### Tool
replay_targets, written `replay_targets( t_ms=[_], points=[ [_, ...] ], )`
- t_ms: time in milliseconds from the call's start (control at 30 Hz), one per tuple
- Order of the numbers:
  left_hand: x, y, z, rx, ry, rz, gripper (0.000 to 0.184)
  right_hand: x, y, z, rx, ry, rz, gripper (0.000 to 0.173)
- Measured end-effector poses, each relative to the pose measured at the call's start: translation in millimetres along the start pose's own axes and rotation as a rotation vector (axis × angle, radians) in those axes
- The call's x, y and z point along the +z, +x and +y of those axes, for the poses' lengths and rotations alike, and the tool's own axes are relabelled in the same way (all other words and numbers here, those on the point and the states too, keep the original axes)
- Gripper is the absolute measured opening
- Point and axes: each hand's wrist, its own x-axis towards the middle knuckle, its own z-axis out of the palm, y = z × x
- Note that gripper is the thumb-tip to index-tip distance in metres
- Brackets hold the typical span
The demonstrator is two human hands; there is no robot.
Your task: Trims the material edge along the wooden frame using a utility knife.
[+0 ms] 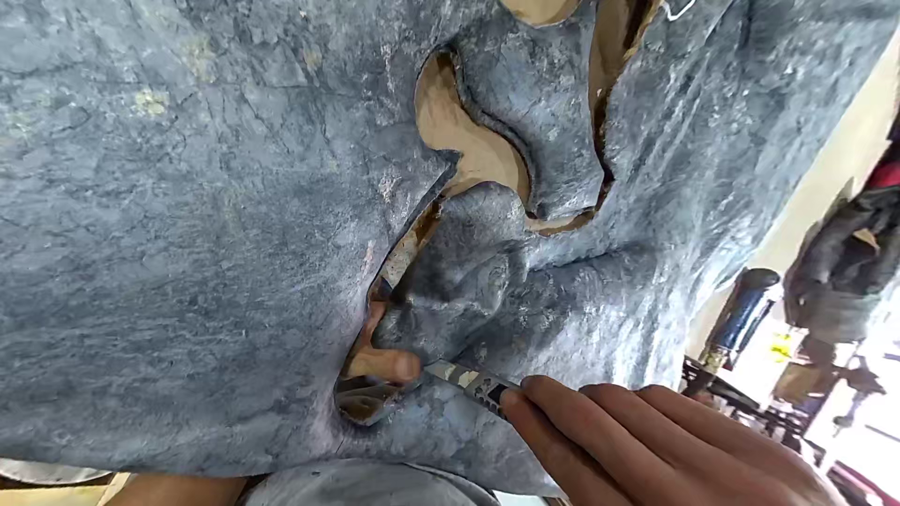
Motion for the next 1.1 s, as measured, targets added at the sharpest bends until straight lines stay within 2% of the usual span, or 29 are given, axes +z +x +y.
replay_targets(
  t_ms=[33,100,233,300,400,700,900,1100],
  points=[
    [0,2,3,-0.092,0.013,-0.024,0.034,-2,-1,0,-0.002,0.005,-0.012,0.030],
    [-1,5,-8,-0.075,-0.057,-0.040,0.017,-8,-4,-1,-0.007,0.029,-0.029,0.030],
    [10,3,-5,0.046,-0.186,0.113,0.018,-12,-6,0,-0.012,0.044,-0.043,0.029],
    [10,3,-7,0.075,-0.231,0.113,0.015,-11,-4,0,-0.012,0.041,-0.031,0.029],
    [9,1,-14,0.078,-0.343,0.081,0.021,-7,0,1,-0.014,0.033,-0.026,0.029],
    [26,-10,-13,0.123,-0.466,0.234,0.018,-12,4,4,0.035,0.049,-0.049,0.026],
    [31,-9,-11,0.120,-0.504,0.260,0.016,-1,11,10,-0.002,0.013,-0.034,0.030],
    [25,-6,-17,0.214,-0.482,0.184,0.015,-10,8,18,-0.001,0.014,-0.064,0.028]
  ],
)
